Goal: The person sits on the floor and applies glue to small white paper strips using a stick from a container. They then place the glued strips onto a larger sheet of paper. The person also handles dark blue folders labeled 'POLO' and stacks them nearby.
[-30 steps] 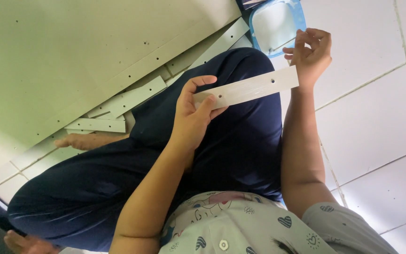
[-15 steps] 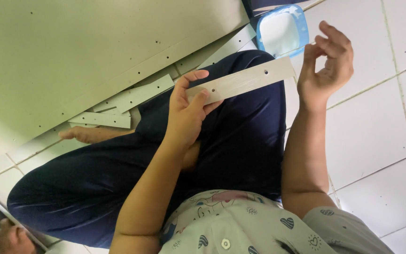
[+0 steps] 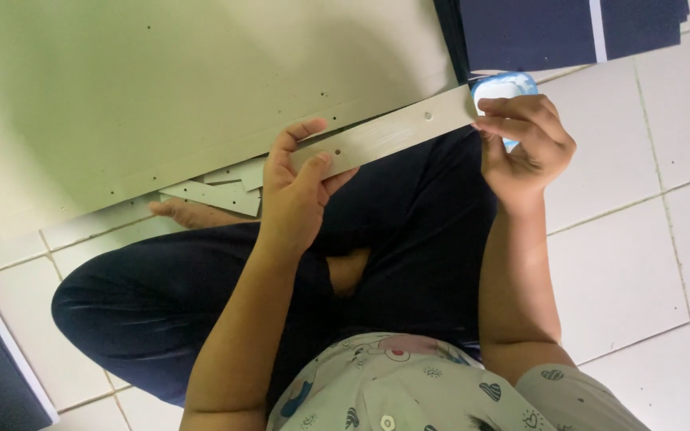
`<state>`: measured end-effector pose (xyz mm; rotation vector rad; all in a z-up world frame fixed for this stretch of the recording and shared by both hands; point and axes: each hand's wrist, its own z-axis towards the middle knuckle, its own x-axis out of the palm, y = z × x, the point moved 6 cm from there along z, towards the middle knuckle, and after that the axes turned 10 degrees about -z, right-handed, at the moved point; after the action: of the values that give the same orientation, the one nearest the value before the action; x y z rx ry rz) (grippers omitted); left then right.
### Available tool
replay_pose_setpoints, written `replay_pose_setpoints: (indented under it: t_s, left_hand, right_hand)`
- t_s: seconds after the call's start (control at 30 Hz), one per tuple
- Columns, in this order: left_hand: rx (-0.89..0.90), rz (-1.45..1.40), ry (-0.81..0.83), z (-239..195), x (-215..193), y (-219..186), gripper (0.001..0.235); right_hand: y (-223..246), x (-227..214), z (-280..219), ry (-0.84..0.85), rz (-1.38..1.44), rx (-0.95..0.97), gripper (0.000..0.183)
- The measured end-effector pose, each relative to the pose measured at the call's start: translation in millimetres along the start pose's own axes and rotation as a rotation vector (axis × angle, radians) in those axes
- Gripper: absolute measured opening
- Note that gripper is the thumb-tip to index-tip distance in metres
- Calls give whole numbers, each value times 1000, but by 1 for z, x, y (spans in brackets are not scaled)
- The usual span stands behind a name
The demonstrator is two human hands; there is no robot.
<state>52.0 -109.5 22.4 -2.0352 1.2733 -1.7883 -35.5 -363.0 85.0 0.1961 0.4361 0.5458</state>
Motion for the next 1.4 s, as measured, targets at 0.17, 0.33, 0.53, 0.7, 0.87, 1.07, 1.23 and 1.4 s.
replay_pose_setpoints:
  t_s: [0.17, 0.33, 0.53, 0.7, 0.87, 1.07, 1.23, 1.4]
  left_hand:
    - [30, -16, 11, -5, -13, -35, 36]
    - [0, 56, -155, -2, -18, -77, 32]
    - [106, -13, -110, 20, -26, -107, 24]
    - [229, 71, -180, 55, -56, -107, 28]
    - [291, 138, -249, 95, -96, -78, 21]
    - [206, 574, -389, 117, -139, -43, 22]
    - [27, 702, -496, 128, -176, -16, 19]
    - [-53, 827, -528, 139, -203, 2, 16]
  right_hand:
    - [18, 31, 21, 12, 61, -53, 15]
    - [34, 65, 46, 139, 60, 5, 8]
    - [19, 108, 57, 267, 110, 30, 13]
    - [-12, 137, 51, 423, 85, 117, 23]
    - [-68, 170, 15, 677, 144, 397, 17]
    - [-110, 209, -49, 981, 53, 815, 10]
    - [-107, 226, -71, 1218, -108, 954, 5]
    - [-124, 245, -104, 1309, -100, 1037, 7]
